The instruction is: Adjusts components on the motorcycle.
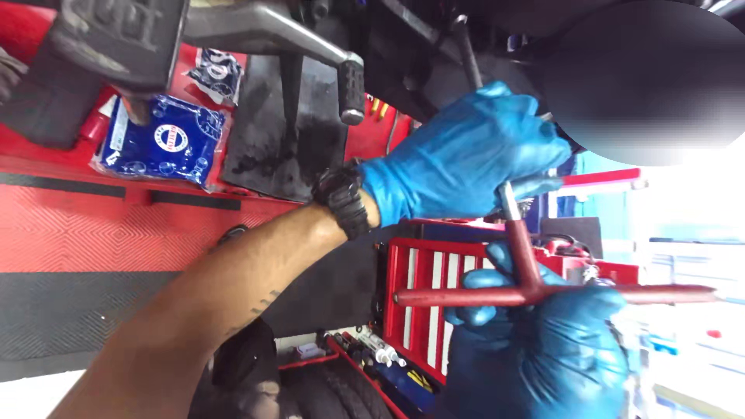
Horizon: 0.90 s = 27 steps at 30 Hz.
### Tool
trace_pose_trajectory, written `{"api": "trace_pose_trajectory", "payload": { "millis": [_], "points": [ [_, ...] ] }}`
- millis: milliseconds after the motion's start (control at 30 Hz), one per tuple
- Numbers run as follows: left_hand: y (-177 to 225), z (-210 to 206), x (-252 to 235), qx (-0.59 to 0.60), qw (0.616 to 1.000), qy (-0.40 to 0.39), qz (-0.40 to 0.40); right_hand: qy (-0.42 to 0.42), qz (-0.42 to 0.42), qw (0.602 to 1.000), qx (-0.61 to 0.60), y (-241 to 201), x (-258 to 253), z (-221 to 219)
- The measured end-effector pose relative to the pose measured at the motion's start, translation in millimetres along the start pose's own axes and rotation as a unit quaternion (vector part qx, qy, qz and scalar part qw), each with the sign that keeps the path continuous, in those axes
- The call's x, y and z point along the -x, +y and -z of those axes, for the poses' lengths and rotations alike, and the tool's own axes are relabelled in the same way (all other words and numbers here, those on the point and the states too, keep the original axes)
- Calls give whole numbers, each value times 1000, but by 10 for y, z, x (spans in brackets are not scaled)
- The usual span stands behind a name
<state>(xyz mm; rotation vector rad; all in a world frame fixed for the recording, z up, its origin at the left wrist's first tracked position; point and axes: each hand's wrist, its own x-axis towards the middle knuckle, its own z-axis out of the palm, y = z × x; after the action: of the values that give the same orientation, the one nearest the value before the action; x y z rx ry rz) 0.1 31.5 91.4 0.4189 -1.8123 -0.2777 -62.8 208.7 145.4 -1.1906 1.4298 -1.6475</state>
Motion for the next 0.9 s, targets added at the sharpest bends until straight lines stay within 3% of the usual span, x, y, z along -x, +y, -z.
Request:
{"api": "trace_pose_trajectory", "payload": {
  "millis": [100,200,300,400,467,533,567,600,700,767,900],
  "points": [
    [25,124,265,57,989,93,97,36,-4,999,-3,-27,-36,-83],
    [-89,77,514,82,950,193,232,25,19,999,9,-33,-115,-49],
    [-178,-87,598,22,915,223,334,9,29,999,20,10,-209,-54],
    [-365,-118,499,-131,936,213,246,44,-40,998,15,-79,-374,-226],
    [-511,-76,365,-221,942,163,195,-60,-20,998,-14,36,-538,-21],
    [-698,-55,279,-305,924,107,202,-278,69,958,-23,321,-881,413],
    [-792,-66,271,-336,915,100,201,-351,88,932,-3,375,-1041,539],
    [-863,-83,272,-355,908,105,196,-374,110,920,32,378,-1107,563],
    [-938,-117,280,-351,908,134,184,-348,144,911,169,255,-978,442],
    [-960,-118,293,-341,912,144,174,-263,156,948,88,350,-779,265],
    [-960,-88,298,-335,917,141,163,-290,239,926,26,623,-793,338]
  ]
}}
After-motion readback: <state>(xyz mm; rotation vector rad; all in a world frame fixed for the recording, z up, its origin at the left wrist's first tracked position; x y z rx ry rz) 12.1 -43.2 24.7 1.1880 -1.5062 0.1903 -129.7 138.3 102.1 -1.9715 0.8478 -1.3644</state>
